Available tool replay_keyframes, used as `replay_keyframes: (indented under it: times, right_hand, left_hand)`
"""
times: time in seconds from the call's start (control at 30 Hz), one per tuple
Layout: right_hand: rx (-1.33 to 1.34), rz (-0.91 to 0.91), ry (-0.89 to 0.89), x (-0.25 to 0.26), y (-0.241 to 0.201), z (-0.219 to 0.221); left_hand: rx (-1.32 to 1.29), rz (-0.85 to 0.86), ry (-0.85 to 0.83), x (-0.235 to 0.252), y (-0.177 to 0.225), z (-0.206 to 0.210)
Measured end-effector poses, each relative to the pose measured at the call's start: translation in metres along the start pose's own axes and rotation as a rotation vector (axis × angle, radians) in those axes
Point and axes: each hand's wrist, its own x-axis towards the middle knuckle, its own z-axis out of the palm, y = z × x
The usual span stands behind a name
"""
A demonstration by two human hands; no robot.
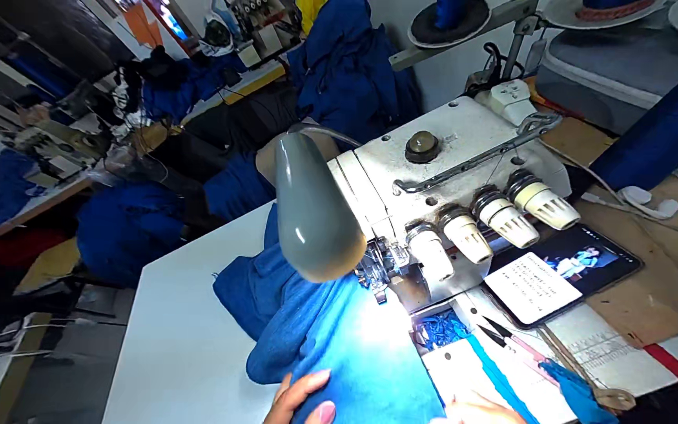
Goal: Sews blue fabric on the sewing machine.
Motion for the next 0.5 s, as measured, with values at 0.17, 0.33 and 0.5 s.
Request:
replay_keyframes:
  times: [0.17, 0.33, 0.5]
  right_hand:
    - [-0.063, -0.102, 0.100, 0.035, 0.005, 0.009]
    - [-0.061, -0.038, 0.099, 0.049, 0.013, 0.008]
    - [-0.114, -0.129, 0.034, 0.020, 0.010, 0.004]
  left_hand:
    - [0.028, -0.047, 0.068, 0.022, 0.000, -0.004]
    - [0.227, -0.051, 0.141, 0.037, -0.003, -0.015]
    - [0.541, 0.484, 0.293, 0.006, 0.005, 0.019]
